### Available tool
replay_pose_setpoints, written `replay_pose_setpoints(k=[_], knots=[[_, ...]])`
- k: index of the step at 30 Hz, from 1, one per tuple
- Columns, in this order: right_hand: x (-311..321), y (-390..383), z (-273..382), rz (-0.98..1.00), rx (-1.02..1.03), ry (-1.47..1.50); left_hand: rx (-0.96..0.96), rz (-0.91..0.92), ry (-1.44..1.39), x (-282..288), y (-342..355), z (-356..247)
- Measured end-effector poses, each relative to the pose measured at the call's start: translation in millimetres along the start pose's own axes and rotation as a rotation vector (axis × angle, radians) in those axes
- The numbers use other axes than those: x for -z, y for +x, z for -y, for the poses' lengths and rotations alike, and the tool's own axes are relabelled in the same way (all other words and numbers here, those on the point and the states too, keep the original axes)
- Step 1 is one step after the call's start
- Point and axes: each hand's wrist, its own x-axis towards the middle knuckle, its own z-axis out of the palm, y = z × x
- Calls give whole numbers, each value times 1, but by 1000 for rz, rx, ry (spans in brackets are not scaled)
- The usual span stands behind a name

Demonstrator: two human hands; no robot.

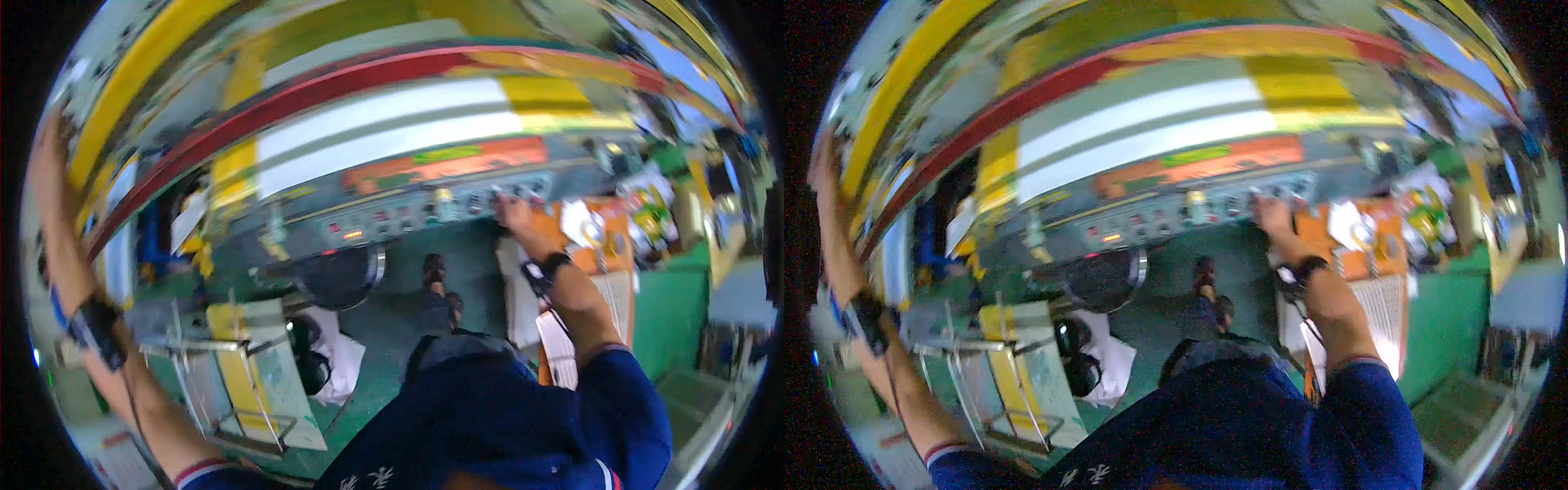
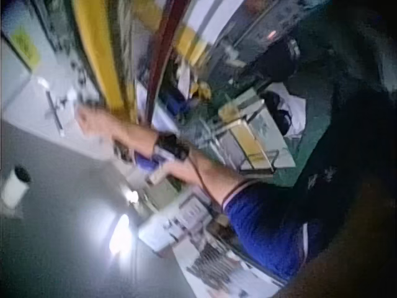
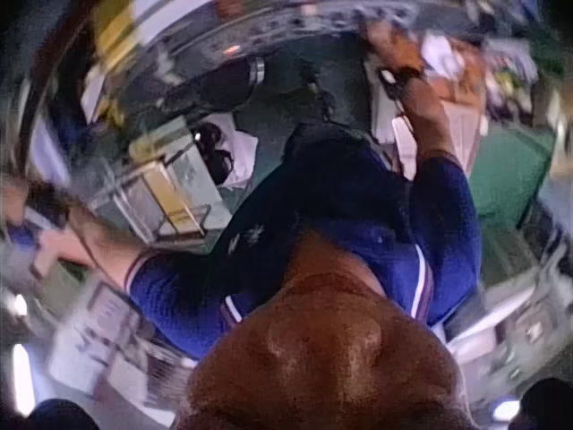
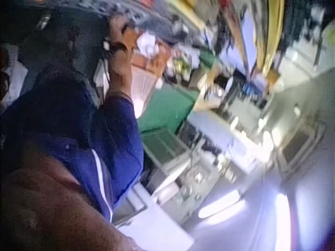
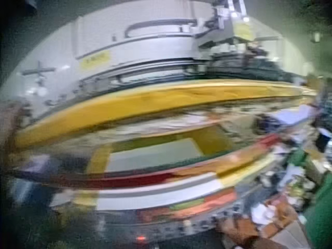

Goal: The recorder loads a board into an industrial screen printing machine, operates the press, and removes the printed workpiece.

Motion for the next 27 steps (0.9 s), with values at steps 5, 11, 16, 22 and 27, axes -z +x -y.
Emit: replay_pose_setpoints(k=[5,11,16,22,27], knots=[[31,-1,-89,91,-194,781,105,36,-48,-35,-24,-41],[8,-26,-22,86,-221,735,42,29,-48,-4,-45,-22],[45,-61,21,199,102,214,28,49,136,6,-18,15],[57,-81,30,-40,-175,120,49,95,-16,-3,13,53],[62,-90,32,-188,0,38,31,115,-82,21,25,76]])
